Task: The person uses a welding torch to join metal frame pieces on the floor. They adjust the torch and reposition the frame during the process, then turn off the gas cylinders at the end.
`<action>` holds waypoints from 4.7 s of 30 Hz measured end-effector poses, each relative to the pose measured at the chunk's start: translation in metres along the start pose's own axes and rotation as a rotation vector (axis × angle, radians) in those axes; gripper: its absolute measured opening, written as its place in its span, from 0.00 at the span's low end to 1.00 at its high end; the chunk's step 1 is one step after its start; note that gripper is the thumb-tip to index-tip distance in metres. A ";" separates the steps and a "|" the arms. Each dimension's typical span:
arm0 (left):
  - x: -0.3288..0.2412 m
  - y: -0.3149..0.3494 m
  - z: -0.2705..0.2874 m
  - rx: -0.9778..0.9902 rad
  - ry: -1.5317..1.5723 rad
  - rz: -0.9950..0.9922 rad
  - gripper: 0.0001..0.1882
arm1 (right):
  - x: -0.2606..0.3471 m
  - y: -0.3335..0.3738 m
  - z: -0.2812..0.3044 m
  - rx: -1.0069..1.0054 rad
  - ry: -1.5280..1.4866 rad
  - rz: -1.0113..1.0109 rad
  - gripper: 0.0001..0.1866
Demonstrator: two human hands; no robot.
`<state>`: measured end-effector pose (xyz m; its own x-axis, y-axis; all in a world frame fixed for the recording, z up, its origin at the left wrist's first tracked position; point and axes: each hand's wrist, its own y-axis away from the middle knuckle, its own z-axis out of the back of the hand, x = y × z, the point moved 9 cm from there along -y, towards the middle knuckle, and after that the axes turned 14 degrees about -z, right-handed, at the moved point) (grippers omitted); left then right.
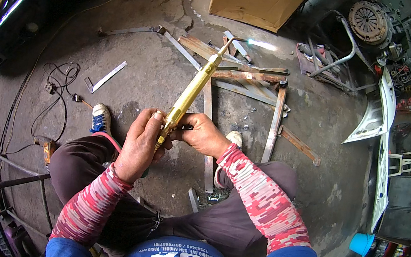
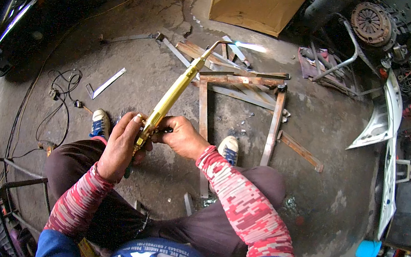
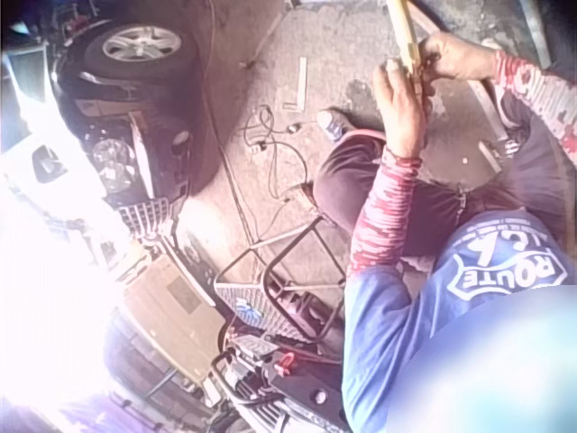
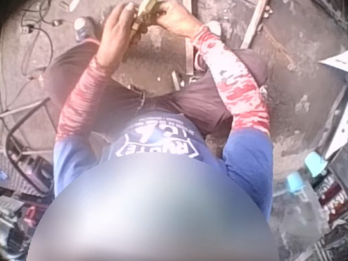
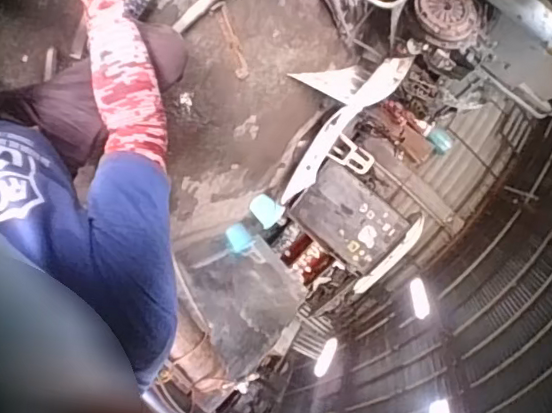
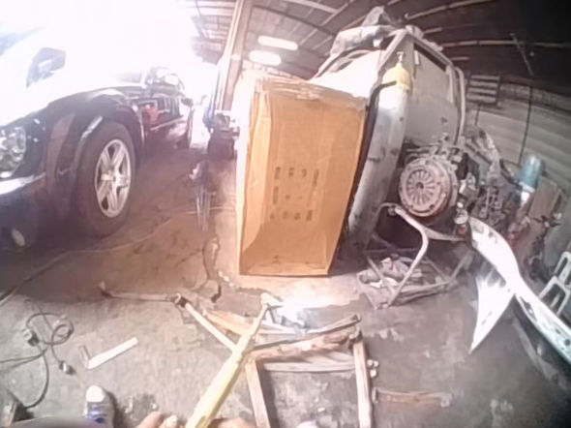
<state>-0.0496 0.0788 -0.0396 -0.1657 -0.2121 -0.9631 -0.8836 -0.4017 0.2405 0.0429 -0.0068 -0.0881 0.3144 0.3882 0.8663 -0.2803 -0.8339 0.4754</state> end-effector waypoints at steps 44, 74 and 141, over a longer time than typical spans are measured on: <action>0.214 -0.104 -0.028 -0.446 -0.374 0.077 0.19 | -0.150 -0.103 0.114 -0.351 -0.063 -0.907 0.12; 0.199 -0.094 -0.038 -0.371 -0.292 0.214 0.20 | -0.149 -0.095 0.103 -0.352 -0.114 -0.874 0.11; 0.212 -0.104 -0.030 -0.388 -0.435 0.120 0.20 | -0.152 -0.098 0.103 -0.411 -0.118 -0.862 0.10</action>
<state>0.0200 0.0485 -0.2654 -0.4914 0.0755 -0.8676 -0.6367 -0.7109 0.2987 0.1157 -0.0240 -0.2822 0.6441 0.7425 0.1840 -0.1993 -0.0693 0.9775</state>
